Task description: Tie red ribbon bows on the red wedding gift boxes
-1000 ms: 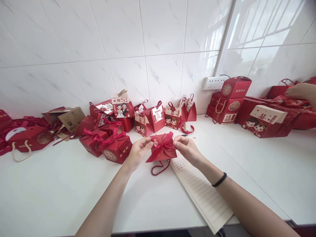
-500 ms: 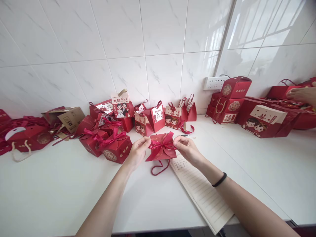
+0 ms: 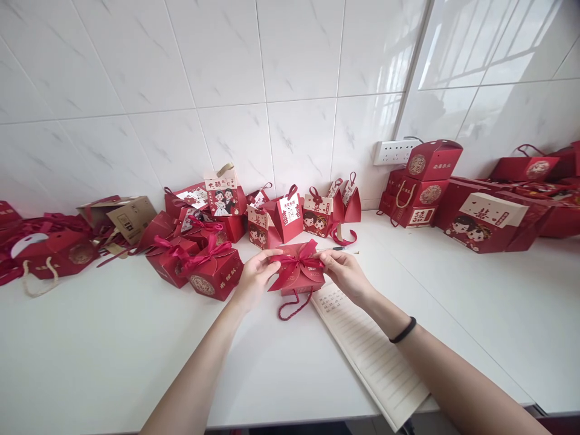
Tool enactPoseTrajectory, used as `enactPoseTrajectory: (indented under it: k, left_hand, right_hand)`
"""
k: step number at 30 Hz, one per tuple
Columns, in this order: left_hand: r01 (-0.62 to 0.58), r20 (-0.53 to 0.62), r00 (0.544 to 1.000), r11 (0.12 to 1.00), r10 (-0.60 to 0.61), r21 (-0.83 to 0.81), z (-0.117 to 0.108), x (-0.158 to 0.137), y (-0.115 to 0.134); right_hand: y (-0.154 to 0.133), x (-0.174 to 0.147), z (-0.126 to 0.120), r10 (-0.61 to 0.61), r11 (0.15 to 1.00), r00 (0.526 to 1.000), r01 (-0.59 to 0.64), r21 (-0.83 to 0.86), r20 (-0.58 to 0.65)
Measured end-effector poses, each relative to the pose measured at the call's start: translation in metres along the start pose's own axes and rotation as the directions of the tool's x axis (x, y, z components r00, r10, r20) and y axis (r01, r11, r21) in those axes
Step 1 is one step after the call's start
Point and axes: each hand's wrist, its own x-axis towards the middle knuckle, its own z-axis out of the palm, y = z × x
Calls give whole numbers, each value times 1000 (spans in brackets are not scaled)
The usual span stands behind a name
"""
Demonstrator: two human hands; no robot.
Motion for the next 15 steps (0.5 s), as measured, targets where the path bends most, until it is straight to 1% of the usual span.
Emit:
enactPoseTrajectory:
  k: [4,9,12,15]
  left_hand:
    - [-55,-35,997,976,64,212,0,0,-2]
    - [-119,-57,987,923,150,366,0,0,-2]
    - [-113,-84,985,927,153,358,2,0,-4]
    - [-98,-108,986,969,124,225,4,-1,-3]
  right_hand:
    - [-1,0,1,-7,1000,1000,7,-28,-2]
    - [-4,-2,4,1,998,999,-5,-65,-48]
    - [-5,-3,7,-27,993,997,18,-113,-73]
    - [-4,-3,8,-91,984,990,73,-165,-105]
